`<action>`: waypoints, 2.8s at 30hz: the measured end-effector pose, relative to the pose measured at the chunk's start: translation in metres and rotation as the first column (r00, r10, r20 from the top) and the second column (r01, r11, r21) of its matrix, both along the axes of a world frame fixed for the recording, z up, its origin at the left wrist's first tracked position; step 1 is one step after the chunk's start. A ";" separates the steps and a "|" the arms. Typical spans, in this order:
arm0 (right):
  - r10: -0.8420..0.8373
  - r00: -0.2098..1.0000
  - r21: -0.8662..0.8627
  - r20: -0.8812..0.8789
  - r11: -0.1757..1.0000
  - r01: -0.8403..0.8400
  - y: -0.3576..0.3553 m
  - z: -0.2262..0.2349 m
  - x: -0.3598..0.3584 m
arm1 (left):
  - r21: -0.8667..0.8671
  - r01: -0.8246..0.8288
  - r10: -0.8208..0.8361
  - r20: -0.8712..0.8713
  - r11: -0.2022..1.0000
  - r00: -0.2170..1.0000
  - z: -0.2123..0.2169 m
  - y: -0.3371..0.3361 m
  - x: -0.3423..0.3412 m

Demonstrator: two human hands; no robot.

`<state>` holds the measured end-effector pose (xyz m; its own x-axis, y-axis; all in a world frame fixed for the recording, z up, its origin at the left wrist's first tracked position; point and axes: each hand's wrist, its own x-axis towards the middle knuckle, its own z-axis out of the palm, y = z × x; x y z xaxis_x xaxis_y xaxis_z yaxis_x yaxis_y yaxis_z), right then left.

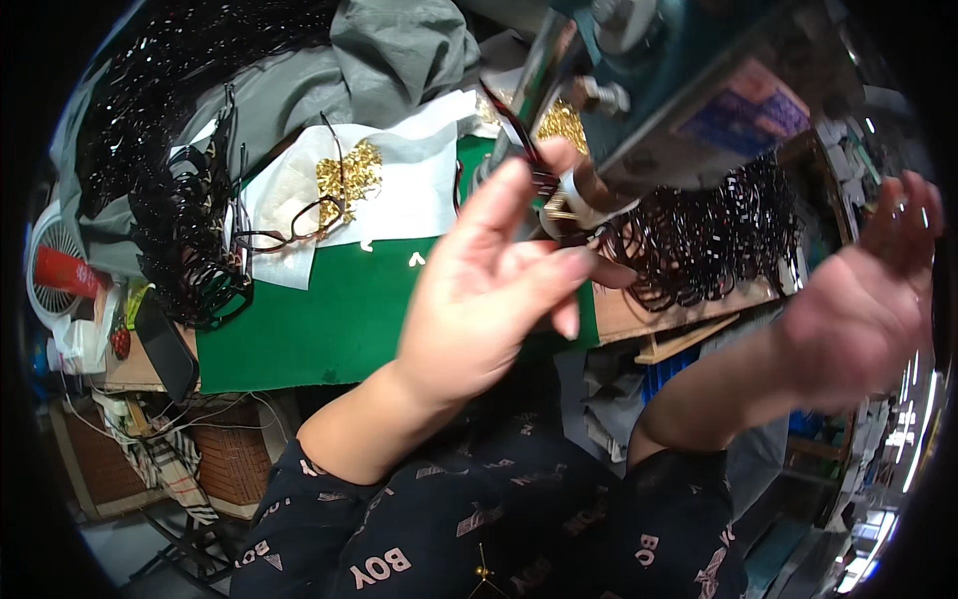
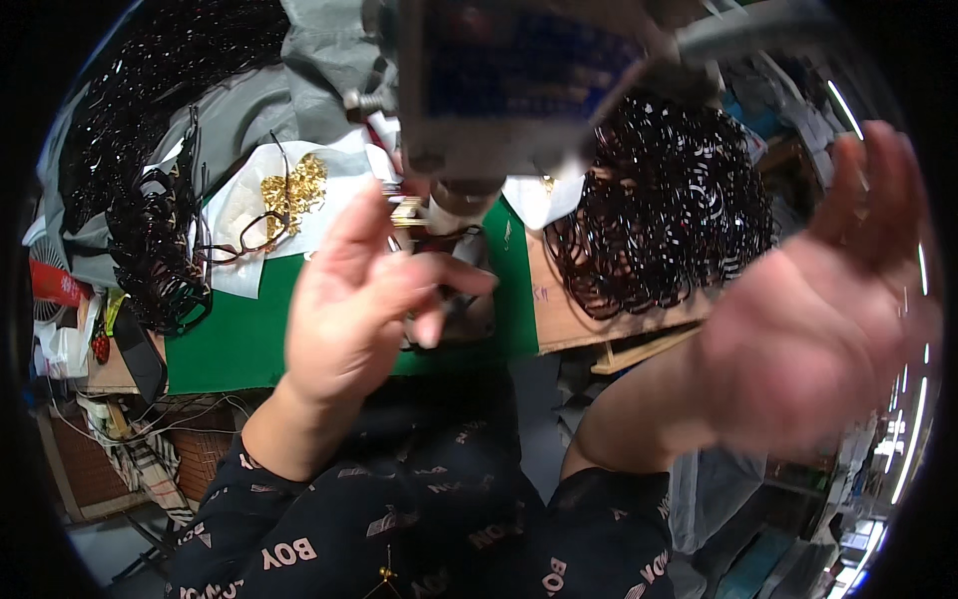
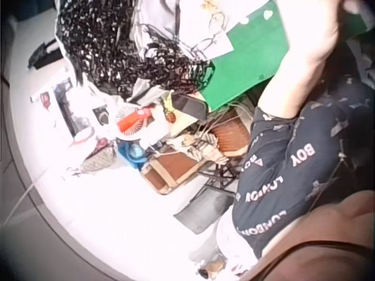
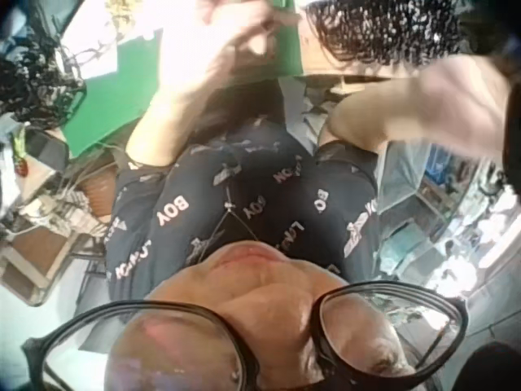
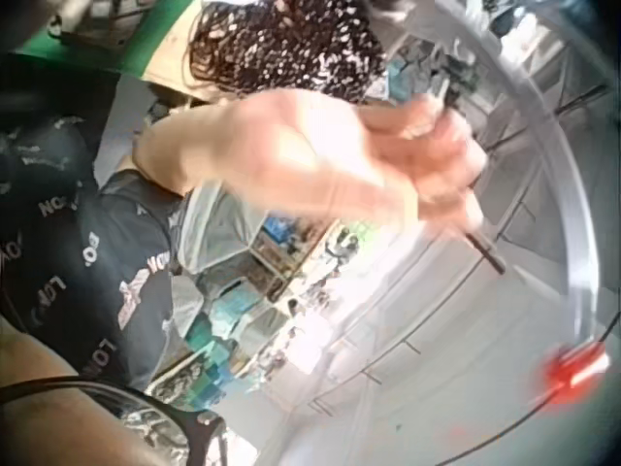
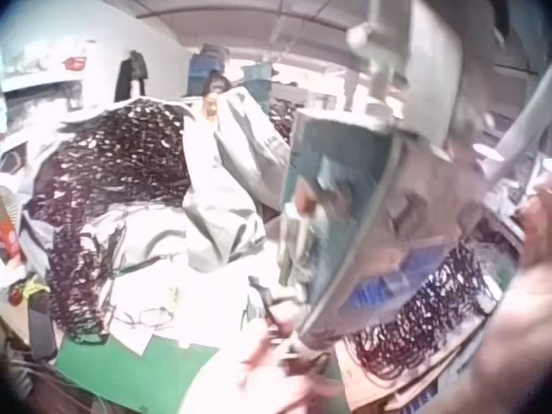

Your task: The person assembles eyeglasses by inserting small metal components into the temples using a drill press. They repeatedly pick up frames, align them under the machine, and operate the lever to secure the parts before placing the finished units aside.

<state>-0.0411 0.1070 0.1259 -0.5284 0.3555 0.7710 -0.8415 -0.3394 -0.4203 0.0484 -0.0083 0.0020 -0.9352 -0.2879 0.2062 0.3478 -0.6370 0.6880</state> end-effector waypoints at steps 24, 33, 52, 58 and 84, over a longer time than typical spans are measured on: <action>-0.496 0.867 0.996 -0.047 -0.093 0.001 -0.044 -0.239 -0.185 | -0.927 0.169 0.569 -0.055 -0.333 0.821 -0.066 -0.056 0.054; -0.385 0.923 0.999 -0.004 0.033 0.018 -0.039 -0.239 -0.199 | -0.953 0.155 0.477 0.013 -0.259 0.879 -0.091 -0.040 0.064; -0.297 0.941 0.983 0.159 0.135 -0.123 0.022 -0.185 -0.096 | -0.550 -0.091 0.153 0.068 0.830 0.986 -0.039 -0.053 0.071; -0.018 0.688 0.554 0.725 0.608 -0.569 0.031 -0.160 -0.026 | -0.776 -0.047 0.169 0.077 0.629 0.983 -0.037 -0.053 0.062; 0.558 0.114 -0.091 0.822 0.326 -0.941 -0.023 -0.148 0.060 | -0.925 -0.315 0.236 -0.264 0.213 0.935 -0.042 -0.043 0.052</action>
